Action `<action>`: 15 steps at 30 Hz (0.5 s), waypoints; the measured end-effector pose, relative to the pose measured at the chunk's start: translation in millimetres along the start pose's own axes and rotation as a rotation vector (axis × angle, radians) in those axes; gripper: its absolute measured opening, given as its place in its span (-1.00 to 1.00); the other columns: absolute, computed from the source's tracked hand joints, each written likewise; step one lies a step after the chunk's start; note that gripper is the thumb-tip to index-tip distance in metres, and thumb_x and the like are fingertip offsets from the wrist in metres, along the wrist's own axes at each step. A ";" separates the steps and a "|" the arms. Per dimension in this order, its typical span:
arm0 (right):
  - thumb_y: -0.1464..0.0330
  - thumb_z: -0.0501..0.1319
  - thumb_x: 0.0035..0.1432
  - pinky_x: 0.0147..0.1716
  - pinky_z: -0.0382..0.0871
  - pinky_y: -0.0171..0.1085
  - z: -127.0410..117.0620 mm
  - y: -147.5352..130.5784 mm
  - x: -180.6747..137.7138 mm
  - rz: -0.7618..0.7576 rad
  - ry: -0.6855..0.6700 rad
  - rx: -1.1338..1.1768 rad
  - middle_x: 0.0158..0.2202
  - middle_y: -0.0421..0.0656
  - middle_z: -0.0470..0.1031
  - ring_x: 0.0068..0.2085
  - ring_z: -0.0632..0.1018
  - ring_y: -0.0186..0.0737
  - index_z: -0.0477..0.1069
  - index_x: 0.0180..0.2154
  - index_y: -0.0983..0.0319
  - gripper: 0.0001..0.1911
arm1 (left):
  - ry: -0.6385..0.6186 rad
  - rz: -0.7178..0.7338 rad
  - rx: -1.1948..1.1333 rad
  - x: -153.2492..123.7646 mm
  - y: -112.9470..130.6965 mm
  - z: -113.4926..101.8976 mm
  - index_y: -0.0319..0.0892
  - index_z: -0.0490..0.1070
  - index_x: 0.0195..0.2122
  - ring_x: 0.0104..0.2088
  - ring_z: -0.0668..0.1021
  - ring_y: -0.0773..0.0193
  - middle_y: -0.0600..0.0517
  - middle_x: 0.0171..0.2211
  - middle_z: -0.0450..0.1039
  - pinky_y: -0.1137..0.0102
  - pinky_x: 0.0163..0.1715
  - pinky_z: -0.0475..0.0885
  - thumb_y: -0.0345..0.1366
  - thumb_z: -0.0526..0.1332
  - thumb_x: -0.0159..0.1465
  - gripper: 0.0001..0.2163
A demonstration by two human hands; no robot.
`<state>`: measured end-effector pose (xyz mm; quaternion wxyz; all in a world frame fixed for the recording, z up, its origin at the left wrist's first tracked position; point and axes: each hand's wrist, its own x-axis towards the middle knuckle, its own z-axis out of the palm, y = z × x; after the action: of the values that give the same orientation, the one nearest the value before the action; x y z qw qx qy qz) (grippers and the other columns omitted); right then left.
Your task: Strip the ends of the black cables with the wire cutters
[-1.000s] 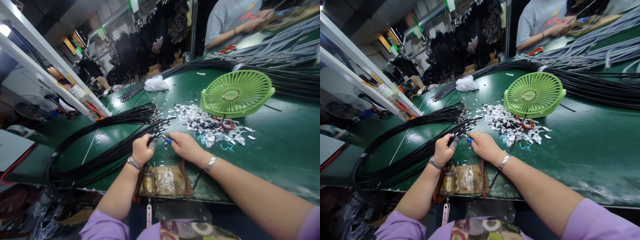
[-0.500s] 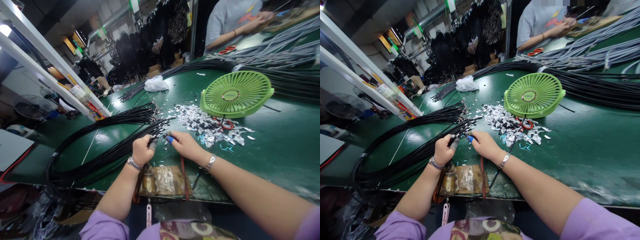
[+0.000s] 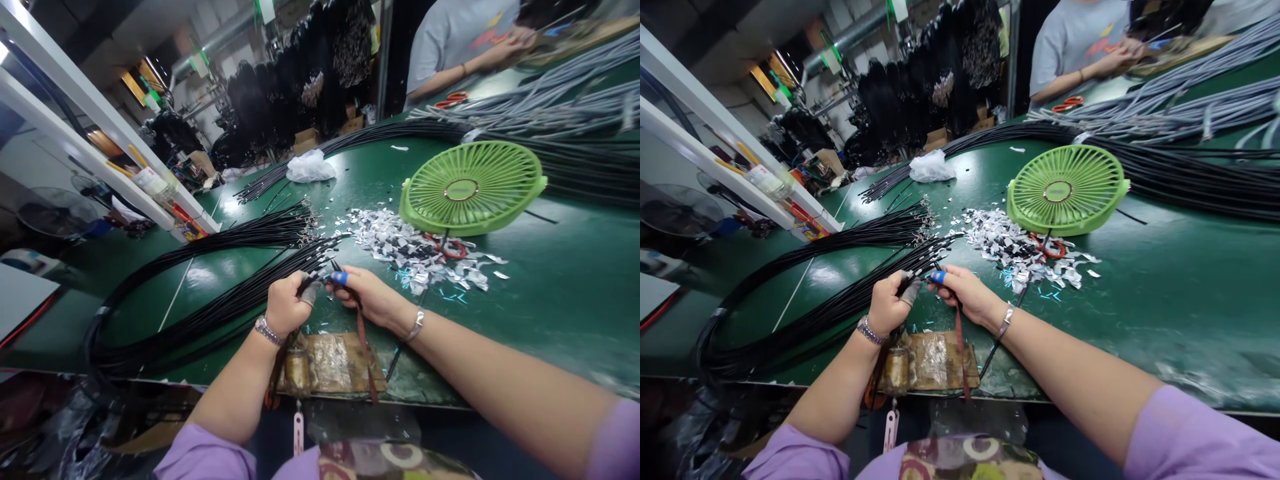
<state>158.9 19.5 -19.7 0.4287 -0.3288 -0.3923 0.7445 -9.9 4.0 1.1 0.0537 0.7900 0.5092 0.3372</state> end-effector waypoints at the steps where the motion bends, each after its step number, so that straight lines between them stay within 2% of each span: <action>1: 0.15 0.40 -0.26 -0.68 -0.15 -0.44 -0.1 0.1 0.2 0.005 -0.010 0.022 -0.55 -0.27 0.37 -0.63 0.14 -0.53 0.32 -0.47 0.26 -0.60 | -0.003 -0.004 -0.004 0.0 0.0 -0.1 -0.17 0.39 -0.47 -0.58 0.38 0.38 0.07 -0.60 0.38 0.48 -0.53 0.23 -0.26 0.17 0.17 -0.87; 9: 0.24 0.42 -0.26 -0.68 -0.24 -0.43 -1.3 2.5 2.6 0.028 -0.069 0.096 -0.54 -0.28 0.36 -0.65 0.06 -0.56 0.31 -0.44 0.25 -0.62 | -0.049 -0.068 -0.132 0.6 -3.8 1.3 -0.18 0.39 -0.47 -0.54 0.41 0.36 0.06 -0.56 0.41 0.47 -0.47 0.31 -0.21 0.17 0.20 -0.82; 15: 0.18 0.39 -0.21 -0.69 -0.23 -0.43 -2.7 3.6 3.0 0.042 -0.095 0.145 -0.53 -0.27 0.37 -0.65 0.07 -0.55 0.32 -0.44 0.25 -0.63 | -0.075 -0.084 -0.200 1.5 -5.5 2.0 -0.19 0.38 -0.48 -0.55 0.37 0.37 0.07 -0.57 0.38 0.47 -0.49 0.29 -0.18 0.16 0.20 -0.79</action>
<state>158.5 21.8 -24.5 0.4168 -0.2694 -0.3504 0.7943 -12.5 8.5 -2.0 0.1652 0.7707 0.5032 0.3541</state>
